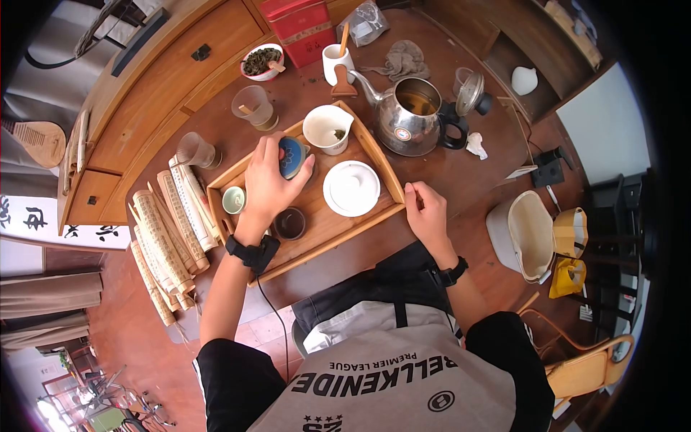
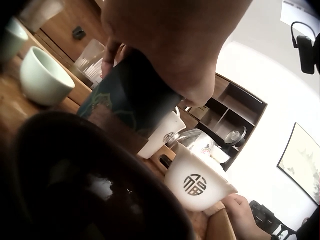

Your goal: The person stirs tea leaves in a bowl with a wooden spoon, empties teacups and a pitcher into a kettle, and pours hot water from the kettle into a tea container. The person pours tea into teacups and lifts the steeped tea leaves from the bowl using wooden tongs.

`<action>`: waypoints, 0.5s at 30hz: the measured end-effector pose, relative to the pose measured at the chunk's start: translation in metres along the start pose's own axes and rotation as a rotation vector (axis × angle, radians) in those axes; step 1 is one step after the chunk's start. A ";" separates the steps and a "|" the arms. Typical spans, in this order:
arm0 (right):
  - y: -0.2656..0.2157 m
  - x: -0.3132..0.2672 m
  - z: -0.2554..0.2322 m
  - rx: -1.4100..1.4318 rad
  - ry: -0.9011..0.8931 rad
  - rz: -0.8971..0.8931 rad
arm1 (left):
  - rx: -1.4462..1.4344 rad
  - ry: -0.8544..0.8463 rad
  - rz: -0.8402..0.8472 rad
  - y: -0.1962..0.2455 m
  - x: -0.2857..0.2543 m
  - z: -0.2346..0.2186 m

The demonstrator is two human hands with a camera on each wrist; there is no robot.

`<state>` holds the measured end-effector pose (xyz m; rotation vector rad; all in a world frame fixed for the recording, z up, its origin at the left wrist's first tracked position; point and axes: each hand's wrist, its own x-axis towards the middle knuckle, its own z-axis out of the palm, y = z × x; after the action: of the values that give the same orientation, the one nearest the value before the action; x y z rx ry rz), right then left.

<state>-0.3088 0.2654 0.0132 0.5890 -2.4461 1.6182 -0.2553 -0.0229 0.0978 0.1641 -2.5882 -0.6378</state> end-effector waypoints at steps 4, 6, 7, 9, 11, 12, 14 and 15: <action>-0.001 0.000 0.000 0.000 -0.003 0.003 | 0.048 0.015 0.037 0.000 0.000 0.000; -0.001 0.000 0.000 -0.007 -0.002 -0.001 | 0.053 0.013 0.033 0.000 0.000 0.000; 0.000 0.000 0.000 -0.007 -0.002 -0.002 | 0.054 0.022 0.033 -0.001 0.000 0.002; 0.001 0.000 0.000 -0.014 -0.004 0.002 | 0.055 0.031 0.034 -0.001 0.000 0.002; 0.001 0.000 0.000 -0.012 -0.004 0.005 | 0.057 0.010 0.017 -0.001 -0.001 0.002; 0.000 0.000 0.000 -0.010 -0.004 0.007 | 0.057 0.010 0.018 -0.001 -0.001 0.001; 0.000 0.000 0.000 -0.013 -0.004 0.006 | 0.041 0.010 0.022 -0.003 -0.001 0.001; 0.000 0.000 0.000 -0.015 -0.004 0.005 | 0.041 0.010 0.022 -0.002 -0.001 0.001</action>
<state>-0.3092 0.2654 0.0132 0.5846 -2.4624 1.6006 -0.2547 -0.0240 0.0952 0.1510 -2.5916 -0.5745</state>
